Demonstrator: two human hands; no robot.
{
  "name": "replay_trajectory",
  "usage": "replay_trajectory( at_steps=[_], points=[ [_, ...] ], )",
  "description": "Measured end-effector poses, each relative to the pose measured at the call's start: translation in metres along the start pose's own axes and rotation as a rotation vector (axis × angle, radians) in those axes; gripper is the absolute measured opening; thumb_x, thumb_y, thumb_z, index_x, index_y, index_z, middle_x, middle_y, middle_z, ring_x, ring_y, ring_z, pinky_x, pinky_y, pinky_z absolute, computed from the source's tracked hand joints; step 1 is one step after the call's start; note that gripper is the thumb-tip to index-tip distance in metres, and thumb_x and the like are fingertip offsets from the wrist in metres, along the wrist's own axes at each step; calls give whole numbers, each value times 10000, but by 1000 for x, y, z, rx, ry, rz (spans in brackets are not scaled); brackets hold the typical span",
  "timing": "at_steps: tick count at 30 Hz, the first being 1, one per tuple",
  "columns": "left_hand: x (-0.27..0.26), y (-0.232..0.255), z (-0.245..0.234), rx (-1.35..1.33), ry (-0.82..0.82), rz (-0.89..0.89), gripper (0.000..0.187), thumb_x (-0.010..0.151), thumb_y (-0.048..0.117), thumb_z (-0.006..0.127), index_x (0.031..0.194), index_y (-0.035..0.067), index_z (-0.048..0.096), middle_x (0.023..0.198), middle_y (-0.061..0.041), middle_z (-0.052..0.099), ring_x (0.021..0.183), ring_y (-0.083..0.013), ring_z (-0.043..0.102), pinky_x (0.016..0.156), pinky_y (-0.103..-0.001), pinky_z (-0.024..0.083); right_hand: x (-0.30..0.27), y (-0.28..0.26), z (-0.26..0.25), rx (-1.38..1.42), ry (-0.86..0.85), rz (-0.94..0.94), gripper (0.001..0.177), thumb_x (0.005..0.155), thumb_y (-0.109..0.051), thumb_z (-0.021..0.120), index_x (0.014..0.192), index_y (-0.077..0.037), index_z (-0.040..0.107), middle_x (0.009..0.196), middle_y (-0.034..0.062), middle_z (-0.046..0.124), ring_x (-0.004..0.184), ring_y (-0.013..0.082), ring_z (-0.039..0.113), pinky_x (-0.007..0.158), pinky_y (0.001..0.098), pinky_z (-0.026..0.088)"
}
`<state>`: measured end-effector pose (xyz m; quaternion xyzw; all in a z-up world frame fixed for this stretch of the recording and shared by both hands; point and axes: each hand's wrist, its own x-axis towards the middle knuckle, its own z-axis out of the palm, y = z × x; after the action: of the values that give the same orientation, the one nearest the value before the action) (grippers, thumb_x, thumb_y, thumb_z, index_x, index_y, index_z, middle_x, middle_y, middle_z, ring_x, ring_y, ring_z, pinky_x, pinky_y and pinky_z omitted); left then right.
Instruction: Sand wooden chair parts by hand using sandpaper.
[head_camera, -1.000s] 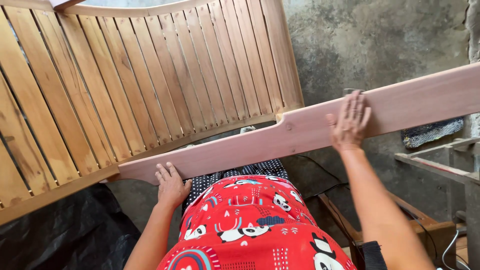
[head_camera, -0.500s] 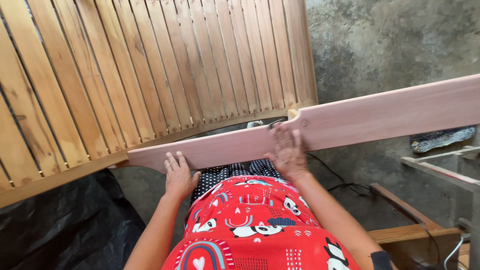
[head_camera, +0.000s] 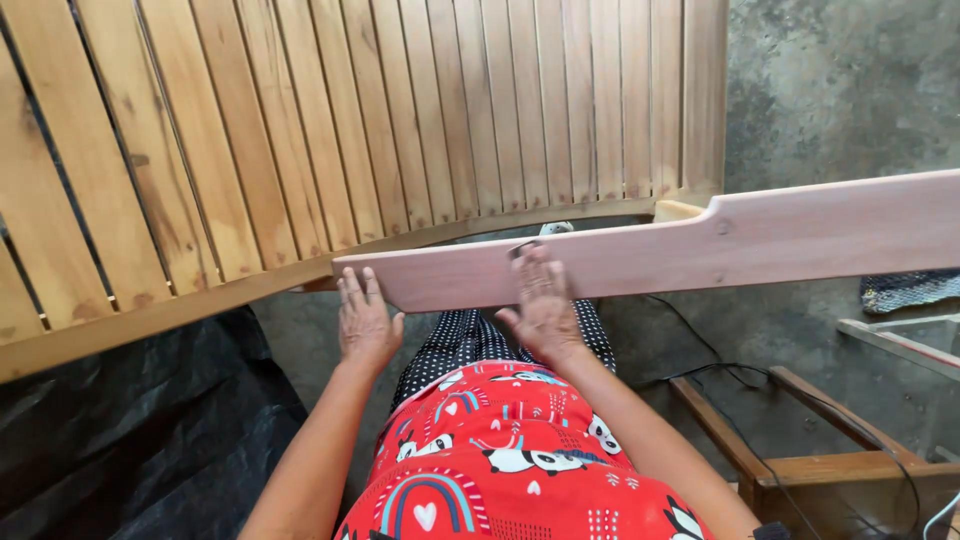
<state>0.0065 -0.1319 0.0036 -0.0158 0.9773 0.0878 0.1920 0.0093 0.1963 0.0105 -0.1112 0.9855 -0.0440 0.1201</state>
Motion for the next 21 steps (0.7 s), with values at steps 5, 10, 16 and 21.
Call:
replay_trajectory(
  at_steps=[5,10,16,21],
  points=[
    [0,-3,-17,-37,-56,32,1063,800,356,776,1585,-28,171,1628,-372,82,1519,-518,147,1159,-543,308,-2,20,11,90,12,-135,959,962,-648,374,1610,40,214,1712,214,125,1598,335,53,1273,504,54],
    [-5,-24,-22,78,-114,210,1074,788,342,782,1607,28,163,1644,-349,51,1531,-505,114,1163,-587,299,-2,116,-19,86,215,378,868,1082,-545,366,1619,128,251,1722,297,151,1614,424,105,1291,589,75],
    [-5,-26,-33,67,-208,183,1063,785,311,763,1608,56,139,1647,-326,2,1539,-490,72,1171,-607,276,52,-22,26,108,231,-37,856,962,-517,577,1539,89,395,1640,288,290,1556,420,204,1265,545,134],
    [-6,-31,-30,28,-170,187,1049,796,300,755,1618,66,147,1659,-315,-10,1543,-485,62,1165,-624,268,75,-96,-11,187,166,-310,676,870,-201,645,1472,48,465,1571,216,431,1500,341,359,1226,463,287]
  ],
)
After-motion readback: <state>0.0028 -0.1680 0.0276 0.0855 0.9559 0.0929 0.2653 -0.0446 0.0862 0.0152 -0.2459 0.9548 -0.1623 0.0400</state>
